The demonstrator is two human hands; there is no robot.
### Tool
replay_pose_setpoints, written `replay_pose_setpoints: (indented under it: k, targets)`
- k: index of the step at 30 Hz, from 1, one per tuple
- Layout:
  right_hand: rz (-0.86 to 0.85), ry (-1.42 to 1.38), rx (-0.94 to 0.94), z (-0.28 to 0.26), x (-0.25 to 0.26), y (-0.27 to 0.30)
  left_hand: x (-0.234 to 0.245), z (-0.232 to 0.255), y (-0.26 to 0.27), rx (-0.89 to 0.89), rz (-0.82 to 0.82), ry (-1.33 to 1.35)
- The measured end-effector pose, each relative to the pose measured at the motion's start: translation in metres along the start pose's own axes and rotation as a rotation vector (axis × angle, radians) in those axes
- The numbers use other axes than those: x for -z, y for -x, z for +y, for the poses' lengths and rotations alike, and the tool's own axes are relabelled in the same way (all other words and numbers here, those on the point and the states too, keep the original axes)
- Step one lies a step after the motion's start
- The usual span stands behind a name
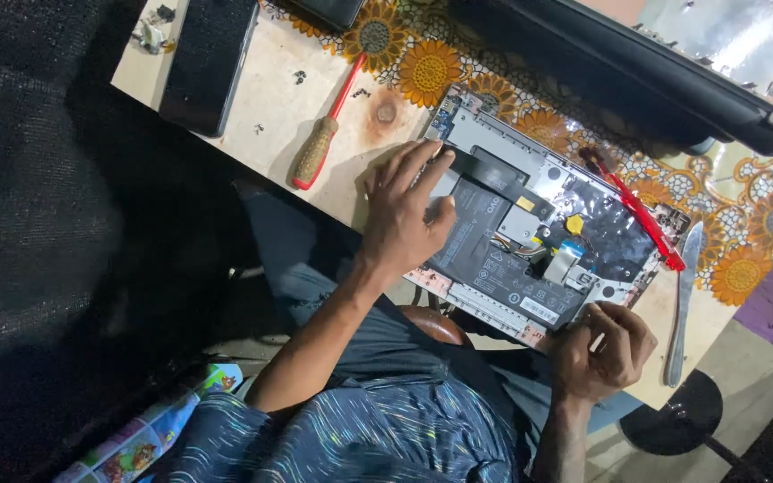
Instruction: A person is disassembling a laptop on a workbench, using a screwdriver to remove internal screws and their hands to disconnect ribbon cables.
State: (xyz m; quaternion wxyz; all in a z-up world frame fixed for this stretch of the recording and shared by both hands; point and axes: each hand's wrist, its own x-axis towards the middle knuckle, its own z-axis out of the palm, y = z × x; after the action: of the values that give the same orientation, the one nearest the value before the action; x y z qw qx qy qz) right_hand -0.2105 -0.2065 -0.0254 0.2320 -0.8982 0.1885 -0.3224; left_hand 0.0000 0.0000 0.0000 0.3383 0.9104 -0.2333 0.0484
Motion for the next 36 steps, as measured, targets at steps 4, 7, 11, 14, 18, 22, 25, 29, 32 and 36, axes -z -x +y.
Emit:
replay_pose_setpoints:
  k: [4, 7, 11, 14, 18, 22, 25, 29, 32, 36]
  targets:
    - [0.022, -0.102, -0.021, 0.002, 0.003, 0.001, 0.030, -0.005, -0.006, 0.045, 0.144, 0.115]
    - [0.027, -0.137, -0.026, -0.001, 0.006, -0.001, 0.055, -0.021, -0.011, 0.129, 0.302, -0.026]
    - [0.103, -0.016, 0.035, -0.013, 0.011, -0.002, 0.069, -0.045, -0.013, 0.293, 0.245, -0.177]
    - [0.101, -0.030, 0.054, -0.029, 0.014, -0.006, 0.063, -0.062, -0.011, 0.233, 0.280, -0.101]
    - [0.063, -0.089, 0.064, -0.054, 0.017, -0.005, 0.060, -0.048, -0.008, 0.198, 0.407, 0.224]
    - [0.078, -0.194, 0.158, -0.049, -0.004, 0.001, 0.054, 0.003, 0.010, 0.218, 0.432, 0.383]
    - [0.144, -0.119, 0.333, -0.069, -0.019, -0.015, 0.050, 0.050, 0.037, 0.171, 0.151, 0.773]
    - [0.079, -0.201, 0.355, -0.076, -0.017, -0.035, 0.047, 0.091, 0.057, 0.018, -0.125, 0.682]
    - [0.039, -0.217, 0.357, -0.054, -0.011, -0.033, 0.055, 0.101, 0.050, 0.021, -0.218, 0.774]
    - [0.096, -0.098, 0.336, -0.028, 0.010, -0.024, 0.039, 0.061, 0.041, 0.007, -0.178, 1.108]
